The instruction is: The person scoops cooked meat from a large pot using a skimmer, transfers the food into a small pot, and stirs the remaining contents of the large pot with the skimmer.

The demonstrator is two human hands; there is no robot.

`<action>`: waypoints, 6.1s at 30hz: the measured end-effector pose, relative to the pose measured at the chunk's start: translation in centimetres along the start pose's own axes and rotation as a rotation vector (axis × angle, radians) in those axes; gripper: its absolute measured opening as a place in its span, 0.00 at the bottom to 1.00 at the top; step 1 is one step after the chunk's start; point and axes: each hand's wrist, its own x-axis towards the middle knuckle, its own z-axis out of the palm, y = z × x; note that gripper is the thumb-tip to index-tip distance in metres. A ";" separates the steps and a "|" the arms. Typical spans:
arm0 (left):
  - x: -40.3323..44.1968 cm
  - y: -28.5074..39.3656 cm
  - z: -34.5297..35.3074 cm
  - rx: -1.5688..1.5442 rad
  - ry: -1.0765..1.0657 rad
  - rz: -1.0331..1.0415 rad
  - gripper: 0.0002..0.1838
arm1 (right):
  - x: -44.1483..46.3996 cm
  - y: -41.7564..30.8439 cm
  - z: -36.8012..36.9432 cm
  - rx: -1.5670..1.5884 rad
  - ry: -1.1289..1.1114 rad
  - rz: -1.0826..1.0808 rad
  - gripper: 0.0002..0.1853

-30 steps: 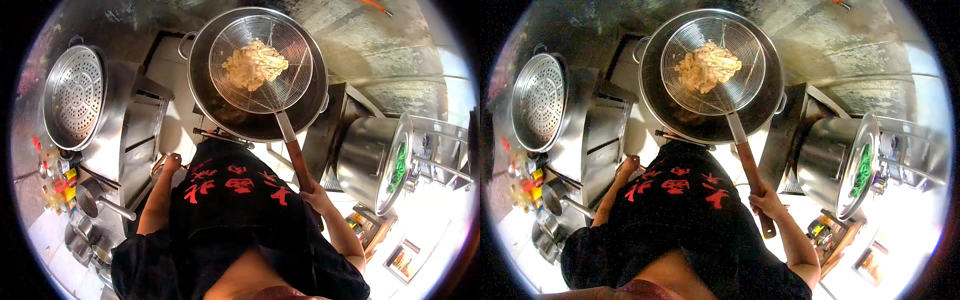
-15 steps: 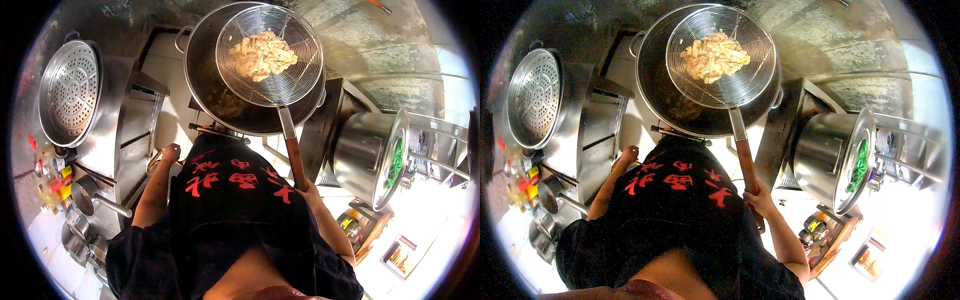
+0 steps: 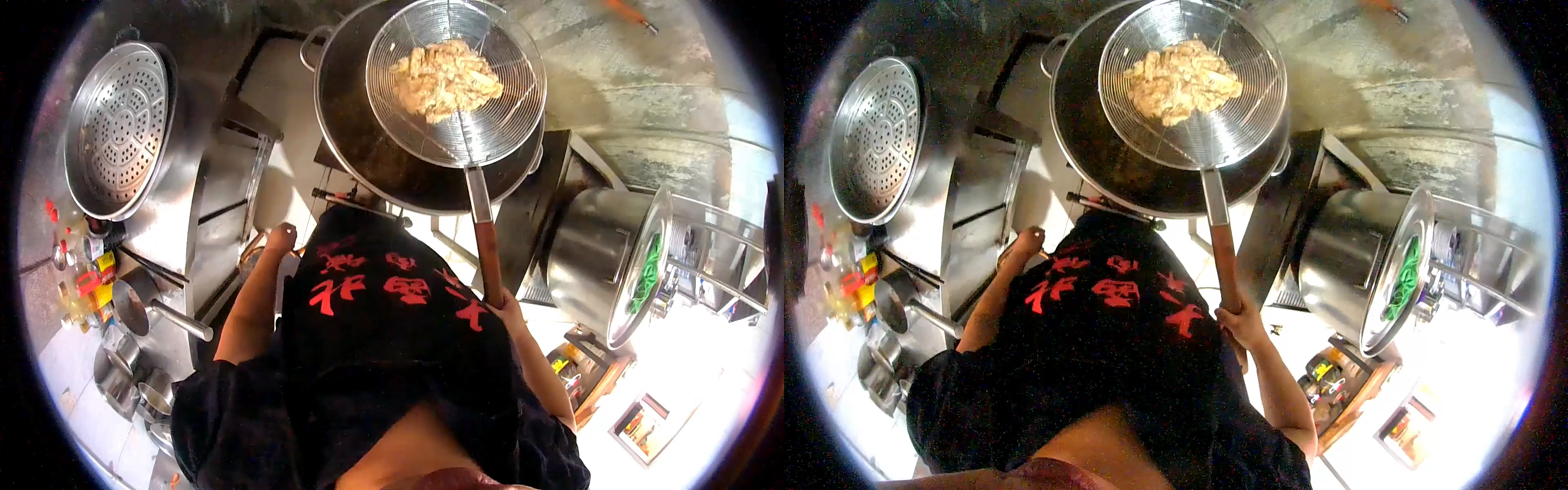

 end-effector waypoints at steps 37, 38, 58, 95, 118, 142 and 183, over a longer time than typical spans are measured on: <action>-5.1 0.5 9.9 -0.952 0.001 -0.466 0.07 | 19.1 -30.0 -17.5 -1.185 -0.198 0.294 0.09; -5.3 0.4 10.1 -0.887 0.006 -0.465 0.08 | 19.3 -30.3 -17.2 -1.201 -0.206 0.292 0.10; -6.7 -0.8 9.2 -0.728 0.045 -0.462 0.16 | 23.0 -28.0 -12.3 -1.155 -0.506 0.419 0.07; 0.3 -9.6 6.9 0.075 0.062 0.171 0.16 | 8.0 -14.4 -6.0 0.073 -0.404 0.543 0.06; -2.2 -4.8 2.7 -0.325 0.001 -0.199 0.17 | 12.8 -10.5 -1.4 0.278 -0.348 0.519 0.11; -1.8 -8.4 3.2 -0.389 -0.042 -0.169 0.17 | 15.6 -13.2 1.9 -0.172 -0.263 0.323 0.04; -4.3 -0.5 3.2 -0.529 -0.053 -0.315 0.16 | 15.2 -23.1 -13.0 -0.972 -0.385 0.340 0.10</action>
